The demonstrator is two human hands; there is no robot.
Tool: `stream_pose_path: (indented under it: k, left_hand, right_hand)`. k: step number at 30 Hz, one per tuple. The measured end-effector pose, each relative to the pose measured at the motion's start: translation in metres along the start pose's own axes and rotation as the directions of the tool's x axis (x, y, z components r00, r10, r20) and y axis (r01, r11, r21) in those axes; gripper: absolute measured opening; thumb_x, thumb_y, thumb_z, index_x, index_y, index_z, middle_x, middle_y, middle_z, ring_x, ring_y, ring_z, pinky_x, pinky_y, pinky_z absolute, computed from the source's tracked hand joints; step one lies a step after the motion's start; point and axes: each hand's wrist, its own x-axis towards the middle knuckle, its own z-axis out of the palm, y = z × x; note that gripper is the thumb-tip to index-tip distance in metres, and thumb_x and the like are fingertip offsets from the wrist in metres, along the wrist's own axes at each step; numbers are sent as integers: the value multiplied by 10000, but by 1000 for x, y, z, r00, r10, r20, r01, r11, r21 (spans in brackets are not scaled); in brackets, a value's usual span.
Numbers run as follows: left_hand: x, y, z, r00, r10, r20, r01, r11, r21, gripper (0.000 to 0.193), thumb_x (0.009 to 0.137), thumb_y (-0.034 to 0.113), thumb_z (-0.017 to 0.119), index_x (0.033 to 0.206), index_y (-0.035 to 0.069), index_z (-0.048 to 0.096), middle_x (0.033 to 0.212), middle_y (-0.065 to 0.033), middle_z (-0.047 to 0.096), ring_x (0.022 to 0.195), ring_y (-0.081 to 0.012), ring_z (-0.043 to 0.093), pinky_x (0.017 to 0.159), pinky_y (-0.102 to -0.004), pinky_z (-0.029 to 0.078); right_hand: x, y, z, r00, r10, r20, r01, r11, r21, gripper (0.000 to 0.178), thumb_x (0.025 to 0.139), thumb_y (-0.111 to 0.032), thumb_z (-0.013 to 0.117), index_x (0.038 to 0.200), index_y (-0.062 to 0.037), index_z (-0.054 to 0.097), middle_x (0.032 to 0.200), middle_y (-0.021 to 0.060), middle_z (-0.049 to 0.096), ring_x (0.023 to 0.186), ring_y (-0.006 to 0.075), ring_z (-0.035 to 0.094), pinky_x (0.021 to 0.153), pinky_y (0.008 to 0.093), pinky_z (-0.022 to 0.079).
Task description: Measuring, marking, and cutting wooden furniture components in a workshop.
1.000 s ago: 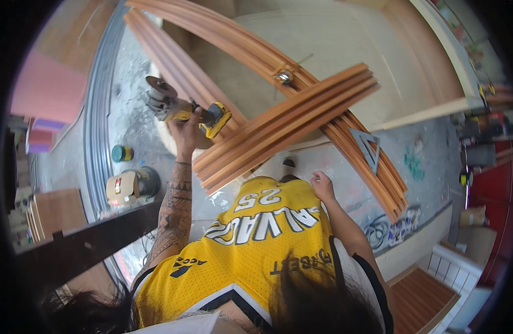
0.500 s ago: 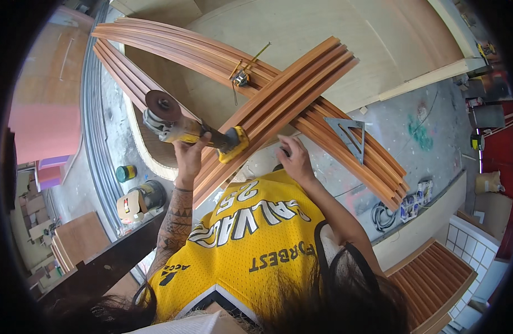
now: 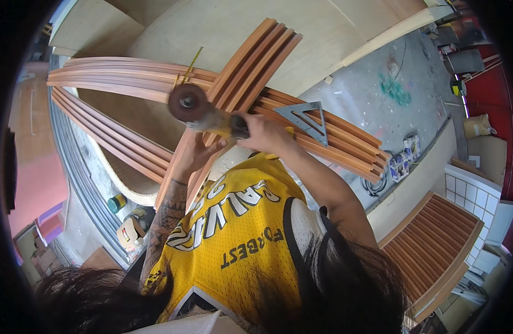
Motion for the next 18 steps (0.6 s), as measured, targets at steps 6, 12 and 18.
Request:
stream_pose_path:
  k: [6,12,18]
  left_hand:
    - [-65,-107,-29,975,-144,-168,217,763,609,909,825,350,900,1561,93,432,1476,-208,535,1396,-412,479,1196,-505,367]
    - [-107,-188,-63,858,-389,-335,507,543,669,1212,691,601,933,1622,104,337,1447,-177,586,1418,-436,459,1217,-547,322]
    - [-72,-182,-56,833,-468,-295,539,562,627,1248,665,722,892,1645,170,352,1451,-185,605,1348,-453,518,1167,-577,381]
  right_hand:
    - [-99,108,-49,940,213,-267,-271,941,-204,703,796,-226,858,1435,-98,593,1264,214,717,1165,408,693,969,497,566]
    - [-134,171,-65,926,270,-263,-340,899,-275,697,814,-185,839,1450,-100,565,1295,207,706,1201,426,662,991,507,544]
    - [-112,176,-44,874,329,-357,-374,925,-63,812,774,-195,859,1500,-95,510,1288,272,690,1216,476,649,1035,508,527]
